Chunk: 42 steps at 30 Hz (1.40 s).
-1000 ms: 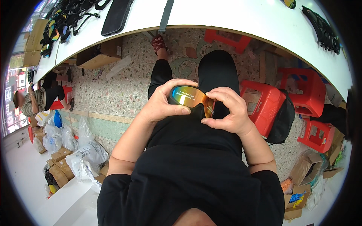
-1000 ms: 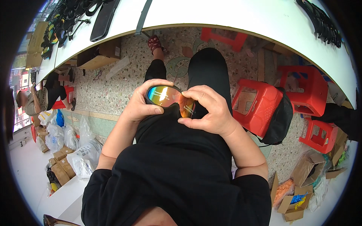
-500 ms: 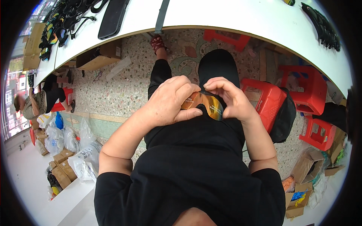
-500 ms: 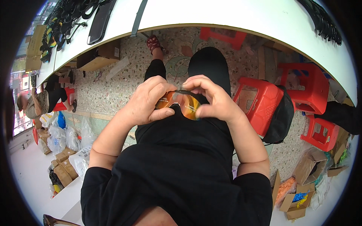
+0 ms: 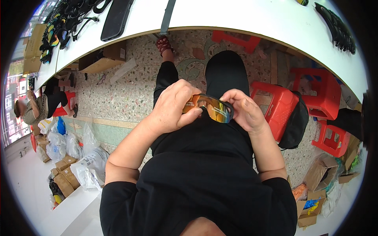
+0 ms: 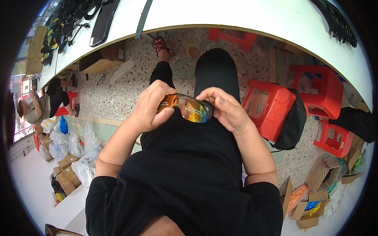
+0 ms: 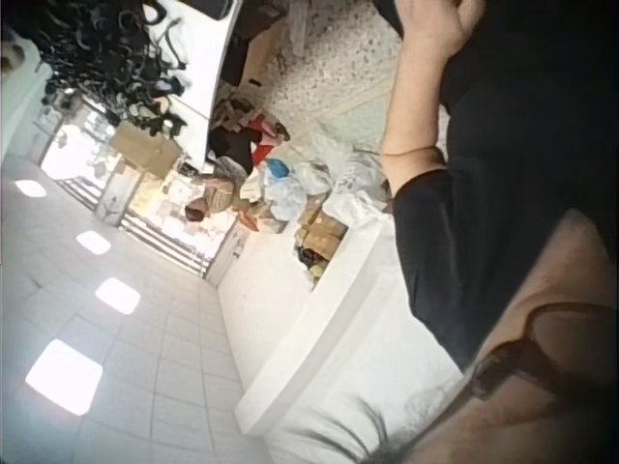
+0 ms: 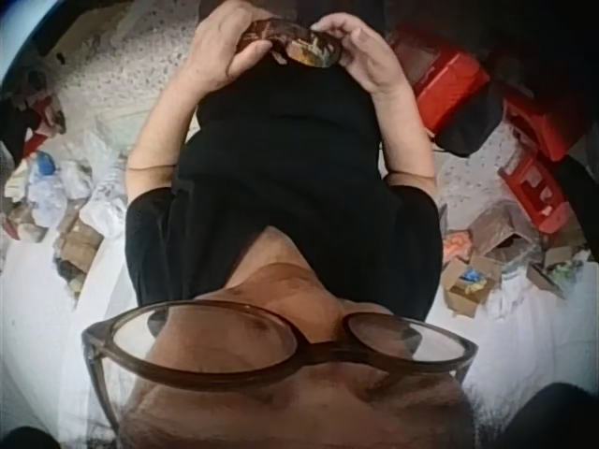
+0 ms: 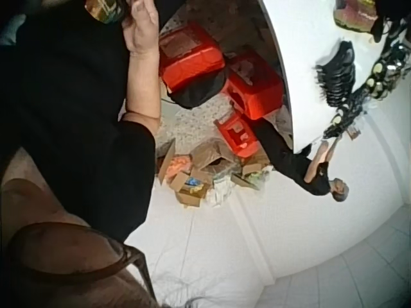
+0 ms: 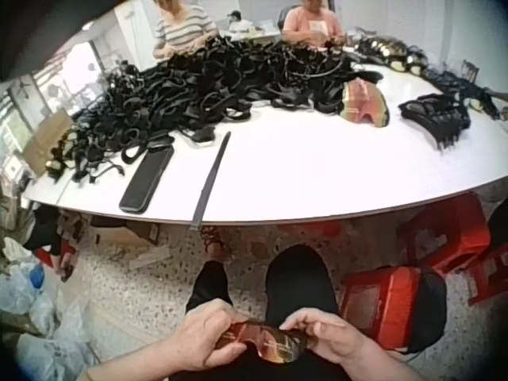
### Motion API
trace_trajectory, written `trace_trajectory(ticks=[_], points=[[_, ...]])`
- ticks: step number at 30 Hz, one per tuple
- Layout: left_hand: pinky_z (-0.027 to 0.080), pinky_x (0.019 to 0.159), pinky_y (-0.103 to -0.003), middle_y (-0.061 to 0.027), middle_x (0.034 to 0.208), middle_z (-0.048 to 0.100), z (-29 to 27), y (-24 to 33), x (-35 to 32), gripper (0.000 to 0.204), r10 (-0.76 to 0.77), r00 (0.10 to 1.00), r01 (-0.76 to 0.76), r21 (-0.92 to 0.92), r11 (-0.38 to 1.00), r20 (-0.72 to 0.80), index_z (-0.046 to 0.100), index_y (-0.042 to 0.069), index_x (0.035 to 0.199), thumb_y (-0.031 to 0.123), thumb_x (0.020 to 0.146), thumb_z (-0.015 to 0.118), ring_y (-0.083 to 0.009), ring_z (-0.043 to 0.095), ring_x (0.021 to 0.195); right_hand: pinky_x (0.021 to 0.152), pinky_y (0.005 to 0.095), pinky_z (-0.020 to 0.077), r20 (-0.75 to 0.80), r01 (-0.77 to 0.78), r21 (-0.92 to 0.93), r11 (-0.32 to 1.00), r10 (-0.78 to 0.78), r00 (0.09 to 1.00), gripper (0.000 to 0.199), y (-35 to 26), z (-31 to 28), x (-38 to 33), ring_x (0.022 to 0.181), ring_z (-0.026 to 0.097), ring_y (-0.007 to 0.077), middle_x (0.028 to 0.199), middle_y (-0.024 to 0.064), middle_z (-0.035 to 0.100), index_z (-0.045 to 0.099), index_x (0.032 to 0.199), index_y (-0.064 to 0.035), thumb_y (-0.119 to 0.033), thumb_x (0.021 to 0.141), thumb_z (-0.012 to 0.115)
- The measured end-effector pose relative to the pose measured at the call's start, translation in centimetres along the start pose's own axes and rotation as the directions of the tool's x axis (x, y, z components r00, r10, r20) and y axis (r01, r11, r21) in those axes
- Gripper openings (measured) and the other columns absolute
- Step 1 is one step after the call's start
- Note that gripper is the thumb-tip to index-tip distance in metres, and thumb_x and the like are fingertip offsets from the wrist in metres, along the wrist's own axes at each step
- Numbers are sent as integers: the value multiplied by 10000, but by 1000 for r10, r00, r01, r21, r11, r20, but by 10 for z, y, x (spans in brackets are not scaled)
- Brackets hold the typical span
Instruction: Assembling sunglass lenses into frames at a workshop table.
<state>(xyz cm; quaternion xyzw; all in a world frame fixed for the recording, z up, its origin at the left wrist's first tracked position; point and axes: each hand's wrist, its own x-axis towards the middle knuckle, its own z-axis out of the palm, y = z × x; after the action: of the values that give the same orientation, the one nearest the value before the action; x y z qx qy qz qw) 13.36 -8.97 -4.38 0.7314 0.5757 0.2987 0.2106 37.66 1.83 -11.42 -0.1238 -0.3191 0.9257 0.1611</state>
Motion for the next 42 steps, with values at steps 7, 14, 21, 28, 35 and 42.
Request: trace_trajectory(ticks=[7,14,21,28,35,42], points=[[493,730,-404,-139,911,566,6,1,-3,366,-17,998,14,-45,999,-62,587,20,1058,250,803,712,-336,582,819,1001,311,470,-74,93,3,996,-92,993,612,6,21,2,1144,588,173,1229,131,599,493,1331,46,-429,964,613],[489,799,-394,-177,965,579,2,-4,-15,383,-117,986,111,-49,993,-118,574,-26,1107,284,882,566,-340,586,878,982,408,506,-39,69,104,992,-65,997,577,18,8,-10,1172,588,227,1269,139,582,498,1325,0,-424,953,620],[503,738,-401,-172,939,576,12,-9,-15,330,-111,977,105,-45,993,-180,570,-15,1097,225,881,637,-347,593,820,1048,443,468,-164,158,290,944,-114,980,484,19,36,-10,1207,581,243,1271,132,594,485,1337,-22,-328,980,602],[508,738,-415,-173,938,578,24,-10,-17,372,-56,961,71,47,996,-269,554,-17,1103,234,855,670,-356,595,820,1076,443,441,-207,210,322,923,-148,967,478,24,39,-10,1236,558,232,1297,125,581,464,1369,-27,-292,990,585],[489,744,-422,-161,963,564,39,-7,-13,497,-4,929,90,216,972,-371,545,7,1157,300,800,729,-336,582,842,1123,422,390,-305,241,156,958,-185,934,586,19,38,-10,1283,511,240,1377,149,518,407,1437,-24,-352,979,568],[470,741,-423,-139,976,560,52,-11,-17,571,86,891,87,355,931,-446,538,25,1207,313,767,758,-321,576,837,1122,421,383,-333,291,-127,948,-317,888,630,28,51,0,1281,508,246,1384,148,490,347,1480,-39,-343,975,571]])
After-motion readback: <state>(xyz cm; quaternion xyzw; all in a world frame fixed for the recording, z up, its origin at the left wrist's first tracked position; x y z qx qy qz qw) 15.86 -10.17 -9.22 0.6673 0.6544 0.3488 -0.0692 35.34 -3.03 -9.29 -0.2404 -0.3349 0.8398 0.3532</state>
